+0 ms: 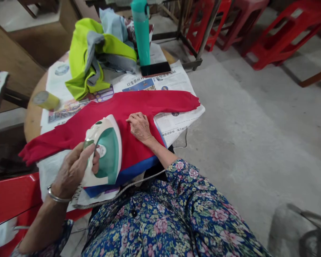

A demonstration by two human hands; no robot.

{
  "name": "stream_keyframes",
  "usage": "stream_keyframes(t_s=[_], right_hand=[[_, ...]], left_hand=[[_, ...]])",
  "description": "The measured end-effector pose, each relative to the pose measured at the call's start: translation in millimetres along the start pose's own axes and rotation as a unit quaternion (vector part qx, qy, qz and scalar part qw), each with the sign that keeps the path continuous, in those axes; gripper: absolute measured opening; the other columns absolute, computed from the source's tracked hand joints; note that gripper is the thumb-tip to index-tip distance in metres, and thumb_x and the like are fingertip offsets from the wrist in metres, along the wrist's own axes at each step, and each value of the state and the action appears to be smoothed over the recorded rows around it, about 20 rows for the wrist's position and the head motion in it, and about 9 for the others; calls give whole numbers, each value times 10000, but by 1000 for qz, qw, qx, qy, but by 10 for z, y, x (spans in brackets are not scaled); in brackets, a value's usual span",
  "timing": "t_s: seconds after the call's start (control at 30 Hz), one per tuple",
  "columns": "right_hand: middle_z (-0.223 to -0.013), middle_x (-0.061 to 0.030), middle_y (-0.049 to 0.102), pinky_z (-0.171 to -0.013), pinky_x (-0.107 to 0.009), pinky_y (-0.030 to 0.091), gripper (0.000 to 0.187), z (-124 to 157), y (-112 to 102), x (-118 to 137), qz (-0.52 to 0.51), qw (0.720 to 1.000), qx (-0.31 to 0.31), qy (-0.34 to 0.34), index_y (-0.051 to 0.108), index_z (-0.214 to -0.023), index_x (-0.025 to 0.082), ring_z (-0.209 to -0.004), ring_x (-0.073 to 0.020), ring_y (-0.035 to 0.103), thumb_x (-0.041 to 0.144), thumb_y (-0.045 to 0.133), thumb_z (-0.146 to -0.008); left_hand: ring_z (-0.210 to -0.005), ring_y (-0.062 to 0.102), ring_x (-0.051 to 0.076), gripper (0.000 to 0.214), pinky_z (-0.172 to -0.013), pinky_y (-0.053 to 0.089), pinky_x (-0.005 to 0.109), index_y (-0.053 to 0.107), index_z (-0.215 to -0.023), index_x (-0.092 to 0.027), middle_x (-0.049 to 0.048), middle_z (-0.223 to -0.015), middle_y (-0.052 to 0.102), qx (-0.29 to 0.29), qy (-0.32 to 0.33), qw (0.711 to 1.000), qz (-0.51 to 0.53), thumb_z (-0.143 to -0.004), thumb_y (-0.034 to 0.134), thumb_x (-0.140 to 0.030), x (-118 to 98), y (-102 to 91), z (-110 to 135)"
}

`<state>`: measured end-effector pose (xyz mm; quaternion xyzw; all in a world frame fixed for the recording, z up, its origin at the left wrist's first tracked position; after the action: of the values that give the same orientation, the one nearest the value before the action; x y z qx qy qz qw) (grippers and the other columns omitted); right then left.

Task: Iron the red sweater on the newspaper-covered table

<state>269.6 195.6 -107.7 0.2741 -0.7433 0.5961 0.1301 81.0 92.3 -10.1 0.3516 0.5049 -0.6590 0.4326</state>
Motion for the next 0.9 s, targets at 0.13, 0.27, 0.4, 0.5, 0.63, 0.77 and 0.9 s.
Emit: stream_keyframes(t_s=[0.13,0.27,0.4,0.5,0.63,0.77,0.9], right_hand=[[-1266,-85,822,-1023,-448,478,406,-20,-21,-39,-39,999,-20,1,856,-1127,250,-1207,-294,634,37,527,-1021],[-1267,-94,820,-1035,-436,465,408,-36,-12,-59,-52,998,-21,8,861,-1128,231,-1203,-284,625,29,526,-1012],[-1297,-105,809,-1066,-458,451,415,-40,16,-83,-64,998,-12,14,870,-1139,228,-1232,-292,619,40,521,-1017],[-1321,-112,800,-1073,-484,457,436,-78,51,-153,-84,996,-1,3,885,-1154,236,-1242,-301,615,57,511,-1018],[-1288,-97,811,-1097,-515,492,471,-255,116,-277,-117,991,50,-44,902,-1162,261,-1194,-290,657,63,522,-966],[-1237,-90,823,-1092,-465,534,403,-475,126,-305,-128,976,141,-101,909,-1106,232,-1104,-254,713,59,618,-888],[-1288,-112,812,-974,-361,572,317,-626,19,-255,-142,956,224,-128,906,-1061,184,-1027,-228,744,55,679,-881]], left_hand=[[-426,506,152,459,-477,416,285,555,-704,-264,-14,-482,567,47,-15,998,29,-909,683,-654,50,273,2],[-456,523,158,489,-547,464,298,553,-692,-268,-9,-487,575,82,-11,997,4,-946,630,-678,84,361,168],[-495,566,182,474,-595,492,314,565,-697,-275,-11,-496,585,147,-18,987,-56,-973,605,-659,131,380,415],[-472,560,180,423,-565,472,309,554,-775,-280,-41,-503,580,219,-34,970,-101,-984,561,-647,215,423,481],[-474,536,151,408,-559,455,284,501,-815,-273,-67,-544,558,276,-10,952,-130,-1006,499,-633,210,440,366],[-480,510,124,405,-530,427,260,482,-816,-263,-67,-583,537,343,18,930,-132,-1003,520,-621,79,523,244],[-463,504,111,380,-503,421,242,485,-832,-255,-74,-609,525,386,37,913,-126,-969,577,-598,-102,671,99]])
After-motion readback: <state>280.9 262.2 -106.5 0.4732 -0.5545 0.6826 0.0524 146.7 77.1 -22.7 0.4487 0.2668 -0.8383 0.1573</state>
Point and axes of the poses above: each hand's wrist, its own z-axis away from the middle knuckle, its own y-axis out of the palm, x = y × z, the point moved 8 cm from there along -z, towards the middle knuckle
